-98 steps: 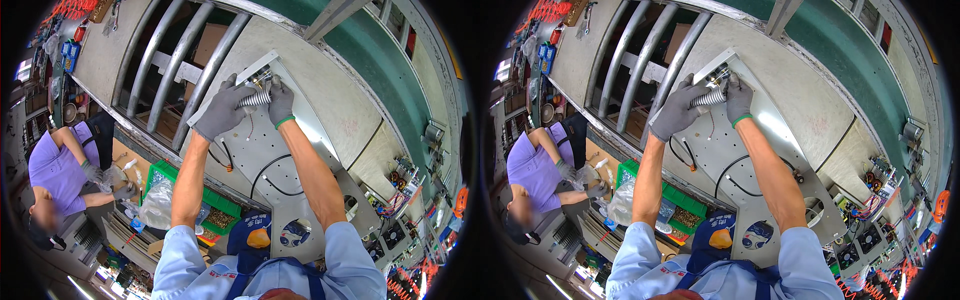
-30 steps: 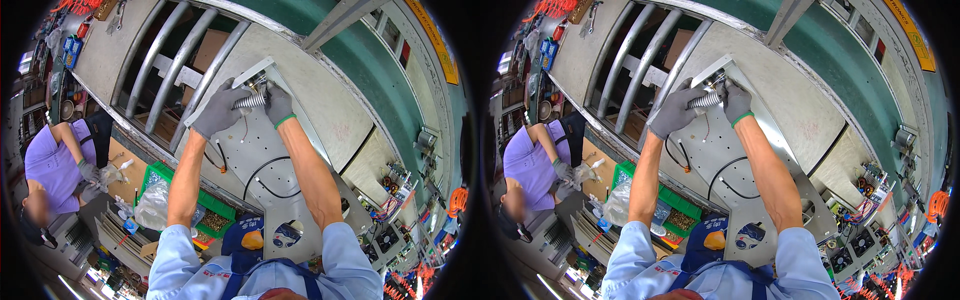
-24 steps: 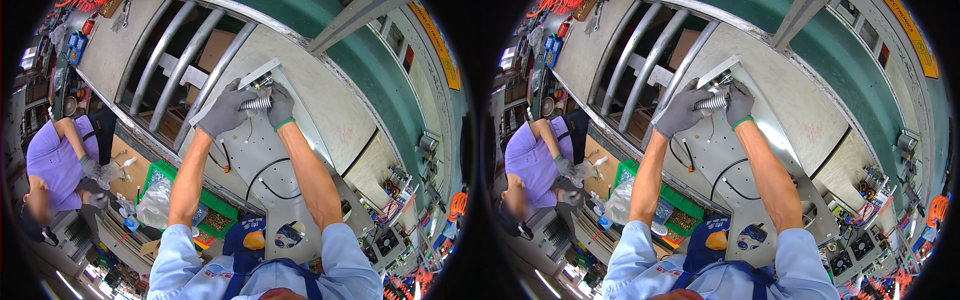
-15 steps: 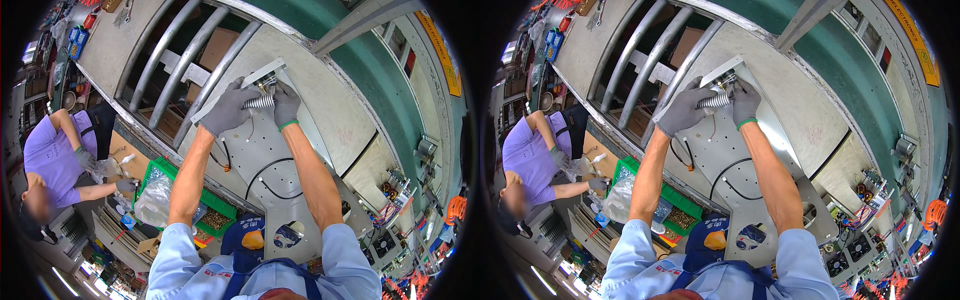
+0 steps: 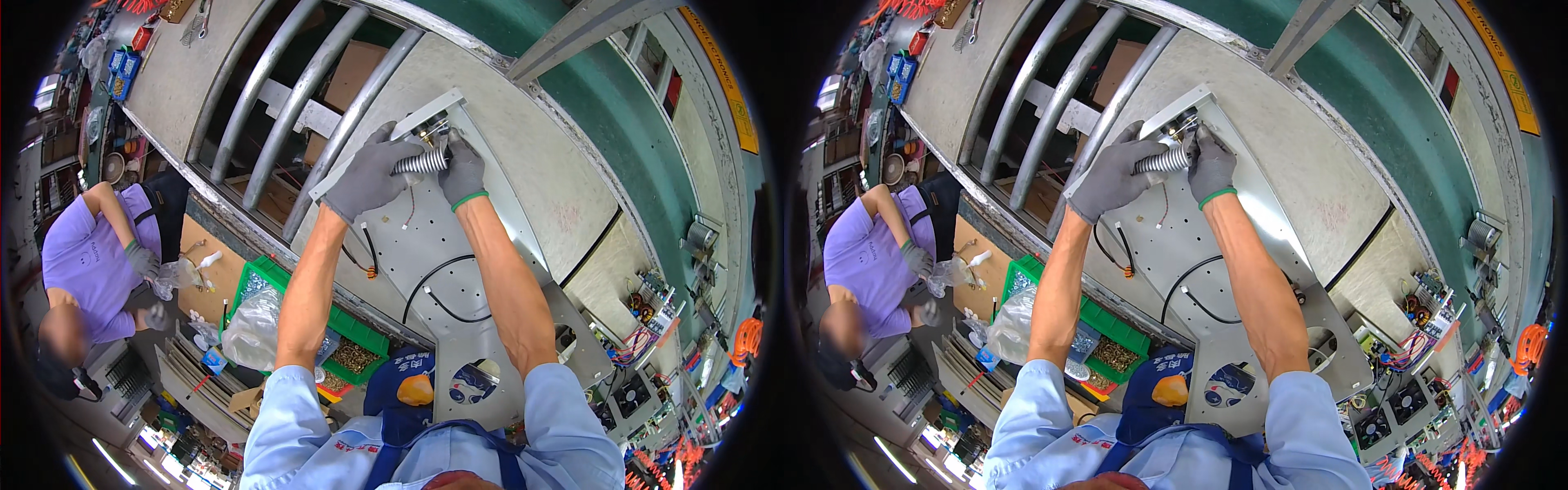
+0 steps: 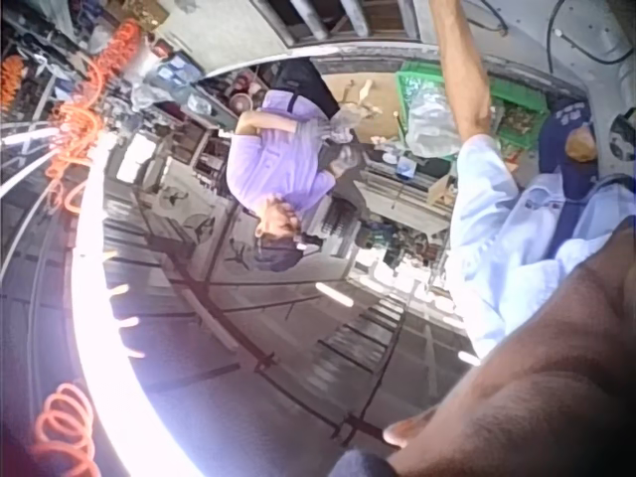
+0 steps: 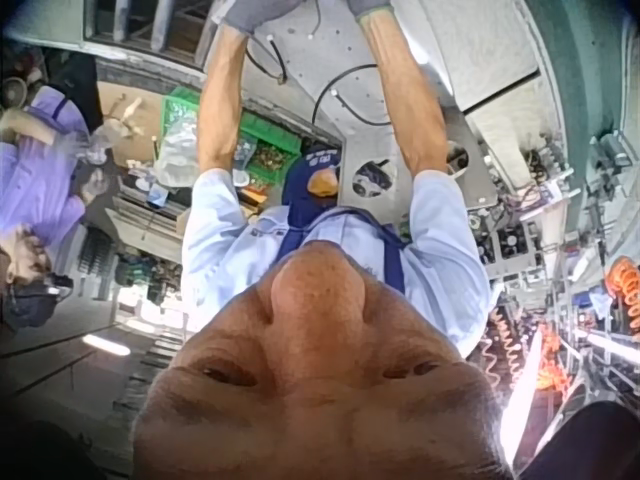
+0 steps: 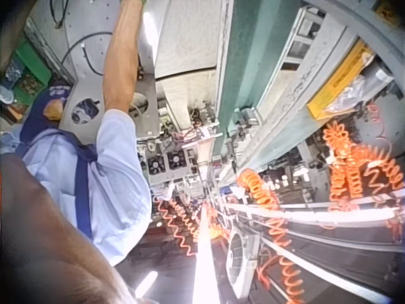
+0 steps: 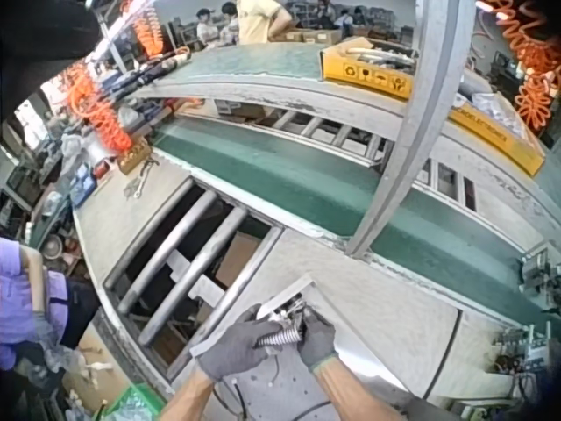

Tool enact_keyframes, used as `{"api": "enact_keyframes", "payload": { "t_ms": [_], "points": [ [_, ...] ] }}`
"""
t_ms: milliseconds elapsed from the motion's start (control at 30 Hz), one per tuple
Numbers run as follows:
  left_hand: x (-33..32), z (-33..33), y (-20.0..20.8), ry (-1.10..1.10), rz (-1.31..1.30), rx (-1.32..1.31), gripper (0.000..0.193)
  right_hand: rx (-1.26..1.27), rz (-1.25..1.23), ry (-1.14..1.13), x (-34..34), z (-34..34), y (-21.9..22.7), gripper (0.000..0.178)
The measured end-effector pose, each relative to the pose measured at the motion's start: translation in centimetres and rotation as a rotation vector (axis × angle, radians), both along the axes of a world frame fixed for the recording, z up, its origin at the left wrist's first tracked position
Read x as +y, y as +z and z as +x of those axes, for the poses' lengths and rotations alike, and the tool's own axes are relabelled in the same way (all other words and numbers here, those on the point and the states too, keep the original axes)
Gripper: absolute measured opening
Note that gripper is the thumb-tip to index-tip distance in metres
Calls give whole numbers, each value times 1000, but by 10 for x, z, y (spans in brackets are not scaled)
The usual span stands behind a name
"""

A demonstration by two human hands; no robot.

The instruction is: Assembling electrical wires and springs onto a metal bracket as part of a solar component.

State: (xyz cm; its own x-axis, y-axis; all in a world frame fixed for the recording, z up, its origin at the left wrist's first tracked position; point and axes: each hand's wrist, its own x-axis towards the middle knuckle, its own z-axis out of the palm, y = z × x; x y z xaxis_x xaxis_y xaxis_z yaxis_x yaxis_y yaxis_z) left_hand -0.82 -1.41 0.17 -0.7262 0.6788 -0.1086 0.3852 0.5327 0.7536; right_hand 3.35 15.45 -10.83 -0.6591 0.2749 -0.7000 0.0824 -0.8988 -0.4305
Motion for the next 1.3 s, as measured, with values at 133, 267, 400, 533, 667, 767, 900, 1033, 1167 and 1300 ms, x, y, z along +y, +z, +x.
{"api": "enact_keyframes", "payload": {
  "t_ms": [133, 267, 400, 533, 667, 767, 900, 1033, 1167, 1300],
  "points": [
    [0, 0, -4, 28, 39, 5, 49, 3, -70, 1, 1, 0, -8, 20],
    [-1, -2, -5, -4, 31, -5, 51, 16, -84, 8, 2, 1, -5, 22],
    [-3, 2, -4, 31, 13, -7, 50, -20, 78, 61, -2, 3, 7, 22],
    [-1, 2, -4, 32, 18, -3, 49, 10, 124, 74, 3, 3, 3, 18],
    [2, 1, -4, 23, 35, -6, 48, 72, 377, 92, -3, 0, -3, 18],
    [-1, 1, -2, 22, 20, 23, 46, -19, 215, 9, -8, -2, 18, 20],
    [5, 0, 1, 8, 7, 20, 45, -92, 340, 35, -8, -3, 18, 21],
    [4, 1, 9, 12, -19, -25, 48, -71, 400, 86, -6, -2, 16, 20],
    [5, -1, 9, 8, -20, -77, 50, -75, 425, 149, -3, -3, 11, 23],
    [6, -1, 9, -26, -28, -42, 50, -116, 348, 152, -2, -7, 9, 25]
  ]
}}
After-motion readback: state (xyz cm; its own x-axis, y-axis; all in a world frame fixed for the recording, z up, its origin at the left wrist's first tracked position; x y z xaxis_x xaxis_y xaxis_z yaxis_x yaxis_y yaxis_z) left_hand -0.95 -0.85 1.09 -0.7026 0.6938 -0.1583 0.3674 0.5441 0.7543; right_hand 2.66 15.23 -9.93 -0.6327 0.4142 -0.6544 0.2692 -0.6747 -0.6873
